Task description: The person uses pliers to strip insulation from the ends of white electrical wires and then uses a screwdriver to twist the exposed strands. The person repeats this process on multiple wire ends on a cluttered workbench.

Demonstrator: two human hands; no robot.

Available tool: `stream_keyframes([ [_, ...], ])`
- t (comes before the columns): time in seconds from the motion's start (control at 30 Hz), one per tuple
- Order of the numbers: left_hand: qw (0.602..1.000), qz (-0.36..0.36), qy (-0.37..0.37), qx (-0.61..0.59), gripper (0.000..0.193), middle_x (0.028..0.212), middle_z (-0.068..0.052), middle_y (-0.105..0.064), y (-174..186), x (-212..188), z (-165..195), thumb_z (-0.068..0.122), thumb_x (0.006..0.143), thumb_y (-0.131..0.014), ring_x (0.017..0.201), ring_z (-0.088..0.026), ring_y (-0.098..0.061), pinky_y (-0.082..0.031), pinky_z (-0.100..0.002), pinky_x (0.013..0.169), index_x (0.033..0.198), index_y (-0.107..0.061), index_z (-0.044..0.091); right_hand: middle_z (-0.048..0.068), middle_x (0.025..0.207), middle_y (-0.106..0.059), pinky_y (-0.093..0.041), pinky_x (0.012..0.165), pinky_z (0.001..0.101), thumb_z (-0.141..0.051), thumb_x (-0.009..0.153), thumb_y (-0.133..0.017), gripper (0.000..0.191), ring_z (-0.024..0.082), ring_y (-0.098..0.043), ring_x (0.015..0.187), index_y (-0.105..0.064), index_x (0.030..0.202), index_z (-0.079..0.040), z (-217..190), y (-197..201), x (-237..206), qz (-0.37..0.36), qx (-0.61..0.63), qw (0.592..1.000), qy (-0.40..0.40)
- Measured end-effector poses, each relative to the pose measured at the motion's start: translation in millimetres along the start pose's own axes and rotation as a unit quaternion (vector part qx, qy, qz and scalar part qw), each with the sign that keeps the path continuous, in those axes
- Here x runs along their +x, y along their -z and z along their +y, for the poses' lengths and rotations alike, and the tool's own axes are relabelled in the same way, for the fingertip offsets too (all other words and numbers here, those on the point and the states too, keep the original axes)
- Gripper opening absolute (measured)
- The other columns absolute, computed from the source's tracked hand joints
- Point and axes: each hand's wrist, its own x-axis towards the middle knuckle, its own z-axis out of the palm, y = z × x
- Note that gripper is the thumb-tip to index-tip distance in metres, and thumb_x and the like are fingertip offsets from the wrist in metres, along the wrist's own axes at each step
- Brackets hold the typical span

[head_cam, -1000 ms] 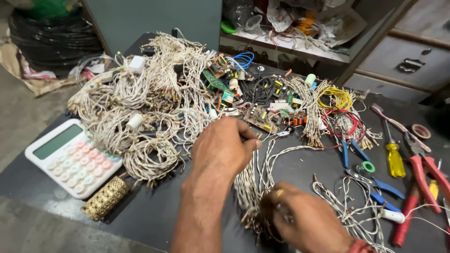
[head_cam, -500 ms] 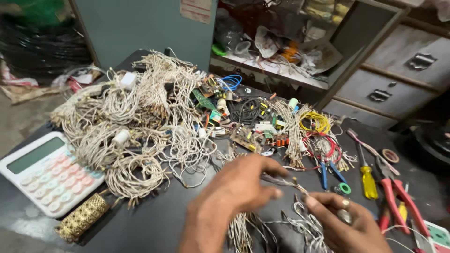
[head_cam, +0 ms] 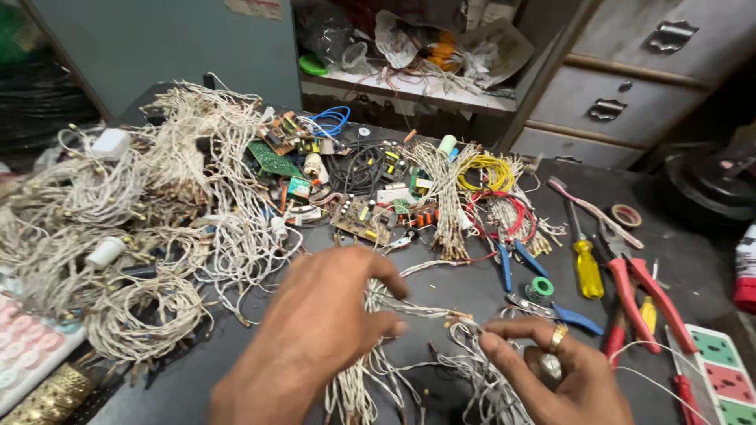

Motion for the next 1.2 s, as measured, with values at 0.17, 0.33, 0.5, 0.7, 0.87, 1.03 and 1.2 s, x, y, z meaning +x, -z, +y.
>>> stream_keyframes([
  [0.17,0.989,0.039,0.145,0.010,0.040,0.111,-0.001,-0.081,45.5,-20.8,-14.6,0.030,0.075,-0.088,0.104,-0.022,-0.076,-0.055,-0.036,0.094,0.114,-0.081,0.026,0.012,0.098,-0.077,-0.058,0.072,0.0264,-0.006,0.085,-0.085,0.011,0.014,-0.074,0.087,-0.083,0.095,-0.002,14.4,-2.2,-1.1,-0.131,0.069,0.955,0.255],
  [0.33,0.958,0.029,0.285,-0.015,0.034,0.109,0.002,-0.082,71.6,-32.1,-13.5,0.031,0.082,-0.083,0.100,-0.017,-0.078,-0.058,-0.033,0.091,0.116,-0.080,0.024,0.010,0.092,-0.081,-0.061,0.080,0.0322,-0.004,0.084,-0.073,0.014,0.021,-0.080,0.089,-0.082,0.095,-0.001,17.9,4.4,8.4,-0.269,0.153,0.889,0.337],
  [0.5,0.966,-0.012,0.257,-0.019,0.030,0.107,0.003,-0.083,57.3,-23.9,-15.4,0.034,0.082,-0.083,0.097,-0.015,-0.078,-0.058,-0.033,0.089,0.109,-0.083,0.022,0.004,0.092,-0.073,-0.057,0.059,0.0304,-0.010,0.076,-0.088,0.011,0.017,-0.070,0.086,-0.088,0.086,-0.013,22.4,-2.6,4.7,-0.173,-0.111,0.964,0.166],
  [0.7,0.980,-0.058,0.166,-0.096,0.028,0.087,-0.002,-0.081,39.8,-14.5,-23.0,0.038,0.079,-0.084,0.083,-0.015,-0.077,-0.062,-0.032,0.081,0.097,-0.082,0.017,0.015,0.094,-0.072,-0.046,0.056,0.0373,0.005,0.075,-0.090,0.016,0.022,-0.063,0.071,-0.083,0.089,0.001,26.5,7.9,-5.0,-0.026,0.024,0.986,0.163],
  [0.87,0.981,-0.023,0.128,-0.145,0.029,0.083,-0.002,-0.080,30.8,-10.7,-20.5,0.033,0.076,-0.086,0.081,-0.013,-0.075,-0.061,-0.032,0.078,0.101,-0.082,0.017,0.014,0.098,-0.077,-0.063,0.081,0.0339,-0.001,0.077,-0.087,0.015,0.022,-0.077,0.094,-0.082,0.091,-0.001,16.9,17.9,-3.0,-0.013,0.045,0.989,0.140],
  [1.03,0.984,-0.014,0.151,-0.092,0.027,0.082,-0.002,-0.081,28.9,-9.2,-21.6,0.034,0.076,-0.087,0.077,-0.013,-0.076,-0.060,-0.032,0.076,0.097,-0.083,0.017,0.011,0.103,-0.075,-0.058,0.078,0.0464,-0.003,0.081,-0.084,0.019,0.033,-0.072,0.088,-0.084,0.100,-0.002,7.1,35.0,5.0,-0.084,-0.071,0.994,-0.022],
  [1.2,0.978,-0.076,0.187,-0.056,0.025,0.082,-0.003,-0.080,18.7,-9.1,-19.4,0.032,0.074,-0.090,0.077,-0.016,-0.076,-0.059,-0.033,0.076,0.091,-0.082,0.015,0.013,0.106,-0.075,-0.057,0.089,0.0560,-0.004,0.089,-0.083,0.016,0.036,-0.071,0.097,-0.082,0.105,-0.001,16.3,37.0,15.4,-0.091,-0.101,0.981,-0.136],
])
